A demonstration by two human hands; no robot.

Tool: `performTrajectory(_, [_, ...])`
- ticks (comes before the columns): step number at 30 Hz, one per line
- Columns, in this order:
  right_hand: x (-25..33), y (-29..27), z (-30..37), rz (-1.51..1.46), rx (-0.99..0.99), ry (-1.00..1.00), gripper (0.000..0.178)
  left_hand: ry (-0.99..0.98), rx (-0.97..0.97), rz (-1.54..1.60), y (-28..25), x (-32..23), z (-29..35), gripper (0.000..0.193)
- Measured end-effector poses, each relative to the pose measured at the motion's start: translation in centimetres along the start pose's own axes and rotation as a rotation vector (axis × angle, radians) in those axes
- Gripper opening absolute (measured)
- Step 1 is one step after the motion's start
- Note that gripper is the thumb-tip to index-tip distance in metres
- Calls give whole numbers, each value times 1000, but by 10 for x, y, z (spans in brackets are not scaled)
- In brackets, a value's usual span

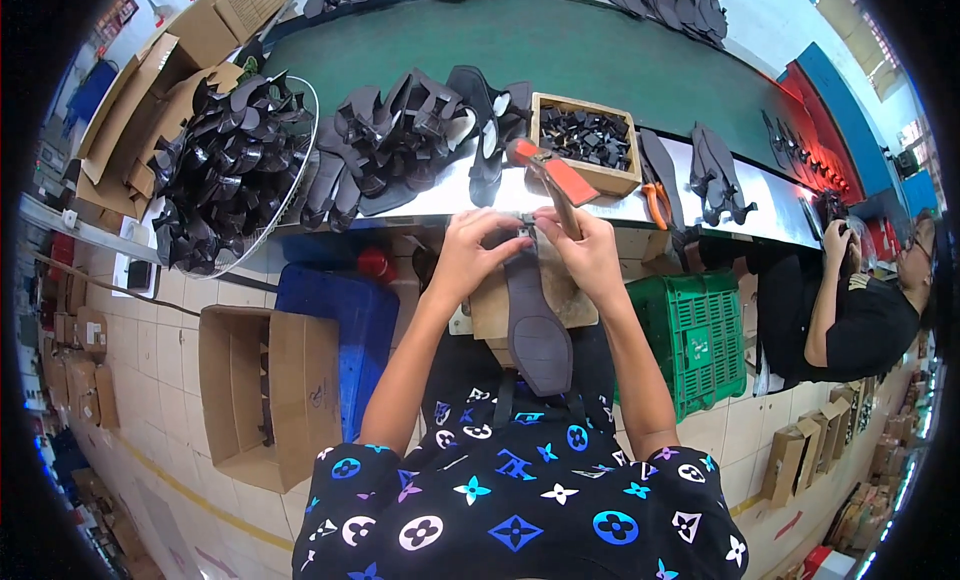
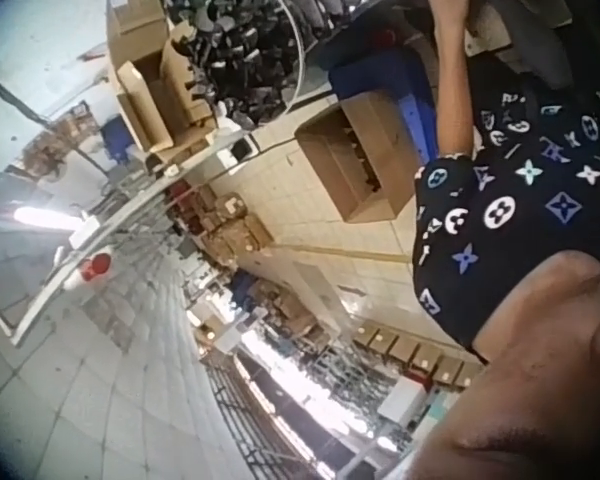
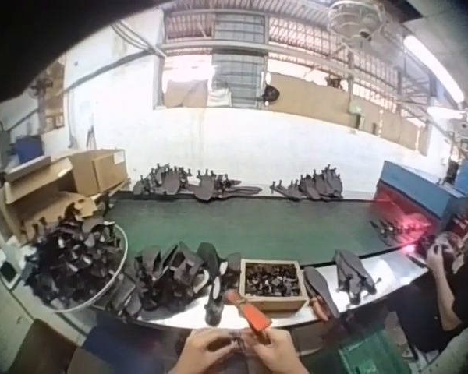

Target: Manually assemble and secure shoe components using a hammer.

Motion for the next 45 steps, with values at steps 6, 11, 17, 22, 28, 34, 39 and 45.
performTrajectory(6, [5, 1, 0, -12, 19, 9, 21, -8, -9, 52, 4, 4, 2, 26])
performTrajectory(11, [2, -2, 9, 59, 81, -67, 27, 42, -48, -15, 3, 3, 1, 27])
performTrajectory(17, [12, -5, 7, 281, 149, -265, 24, -63, 27, 13, -2, -8, 0, 32])
performTrajectory(22, [59, -18, 32, 23, 5, 20, 24, -121, 121, 187, -4, -7, -3, 28])
performTrajectory(28, [86, -28, 62, 312, 44, -99, 31, -168, 129, 188, 1, 6, -3, 30])
performTrajectory(34, [138, -44, 51, 380, -60, -237, 31, -123, 113, 63, 0, 8, 2, 75])
performTrajectory(39, [131, -26, 44, 416, 97, -269, 43, -133, 172, -308, -3, 0, 4, 116])
performTrajectory(45, [135, -41, 46, 410, 36, -361, 42, -170, 217, -373, -9, -4, 2, 97])
Point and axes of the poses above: each hand's wrist, its own z-axis away from the middle knuckle, its own y-axis out of the palm, x = y × z, the point moved 1 cm from there along -z, towards the middle knuckle, and after that the axes turned 12 degrees about -y, right-handed, at the moved point
